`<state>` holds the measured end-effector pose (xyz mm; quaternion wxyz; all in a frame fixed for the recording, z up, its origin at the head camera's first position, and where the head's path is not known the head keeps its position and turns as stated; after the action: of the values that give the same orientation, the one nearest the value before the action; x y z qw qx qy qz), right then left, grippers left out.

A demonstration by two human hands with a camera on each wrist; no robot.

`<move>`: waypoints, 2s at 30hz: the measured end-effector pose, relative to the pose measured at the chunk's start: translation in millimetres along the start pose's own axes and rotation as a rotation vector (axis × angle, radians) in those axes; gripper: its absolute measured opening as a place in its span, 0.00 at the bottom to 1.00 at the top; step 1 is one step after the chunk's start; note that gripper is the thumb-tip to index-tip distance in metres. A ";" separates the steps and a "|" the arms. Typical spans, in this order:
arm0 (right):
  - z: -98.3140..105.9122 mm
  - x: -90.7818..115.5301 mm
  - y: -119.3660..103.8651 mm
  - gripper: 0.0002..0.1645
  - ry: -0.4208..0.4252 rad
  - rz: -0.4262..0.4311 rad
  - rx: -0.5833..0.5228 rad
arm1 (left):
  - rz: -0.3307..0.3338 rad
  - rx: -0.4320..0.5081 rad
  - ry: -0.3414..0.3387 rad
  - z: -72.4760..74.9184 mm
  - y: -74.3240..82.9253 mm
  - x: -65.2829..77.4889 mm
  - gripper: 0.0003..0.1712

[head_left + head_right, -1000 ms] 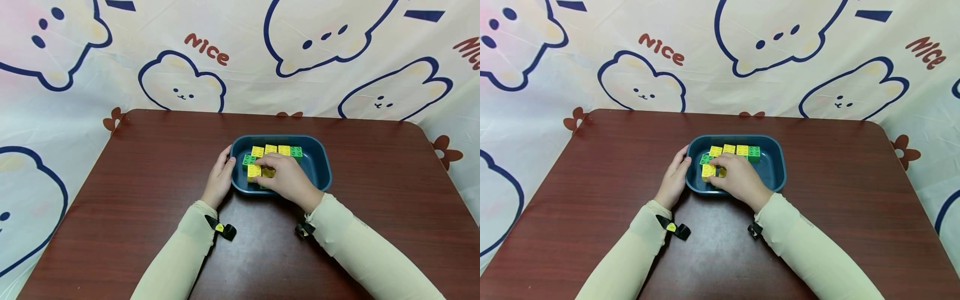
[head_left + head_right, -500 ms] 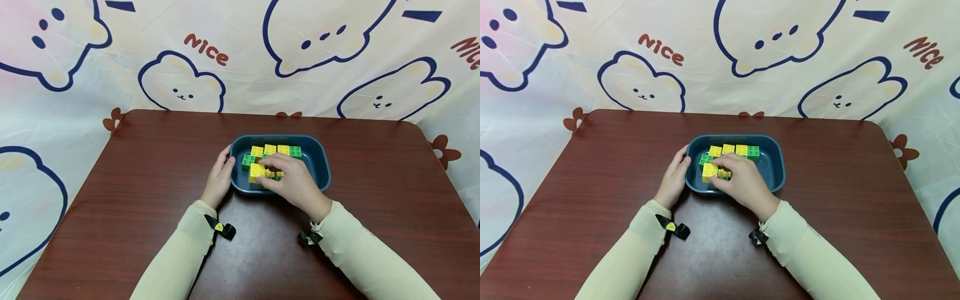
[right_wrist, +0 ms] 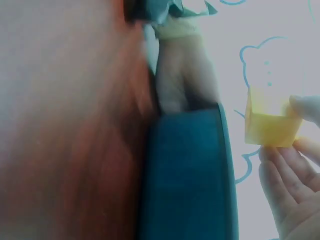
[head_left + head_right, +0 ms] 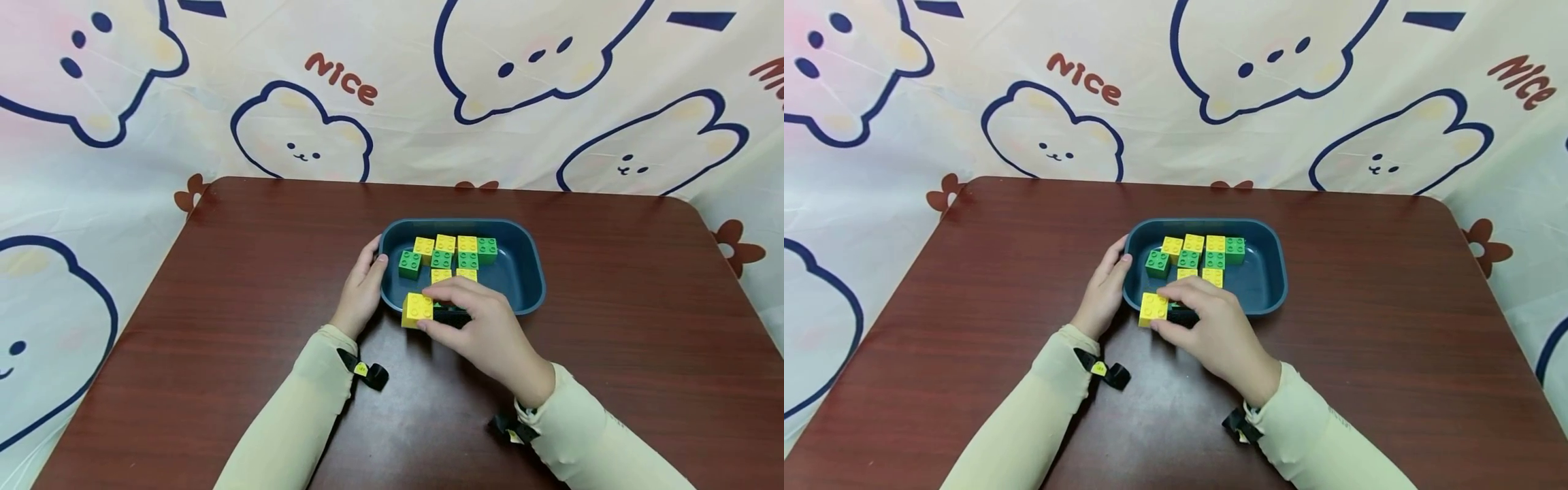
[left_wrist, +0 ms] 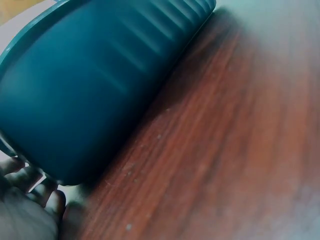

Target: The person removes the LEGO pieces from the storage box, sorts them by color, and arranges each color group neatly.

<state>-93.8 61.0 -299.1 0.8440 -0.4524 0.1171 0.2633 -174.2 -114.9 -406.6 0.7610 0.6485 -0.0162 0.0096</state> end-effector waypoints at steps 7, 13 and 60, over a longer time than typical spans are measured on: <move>-8.6 17.2 0.3 0.21 -0.015 -0.009 -0.024 | 0.006 -0.010 -0.004 -2.0 -0.1 -0.2 0.27; -16.0 25.9 6.5 0.21 -0.025 -0.037 -0.076 | 0.014 -0.013 -0.007 -2.1 -1.6 0.0 0.28; -48.0 44.1 16.7 0.23 -0.114 -0.046 -0.073 | 0.003 -0.012 -0.011 0.1 -0.4 1.8 0.27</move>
<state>-64.2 43.9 -357.1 0.8380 -0.4697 0.0487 0.2733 -172.4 -115.1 -406.9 0.7648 0.6438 -0.0216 0.0070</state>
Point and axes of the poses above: each hand's wrist, its own x-axis away from the middle knuckle, its own z-axis out of the back of the hand, y = z × x, the point moved 8 cm from there along -x, towards the middle knuckle, and after that the axes turned 3 degrees about y, right-handed, at the moved point
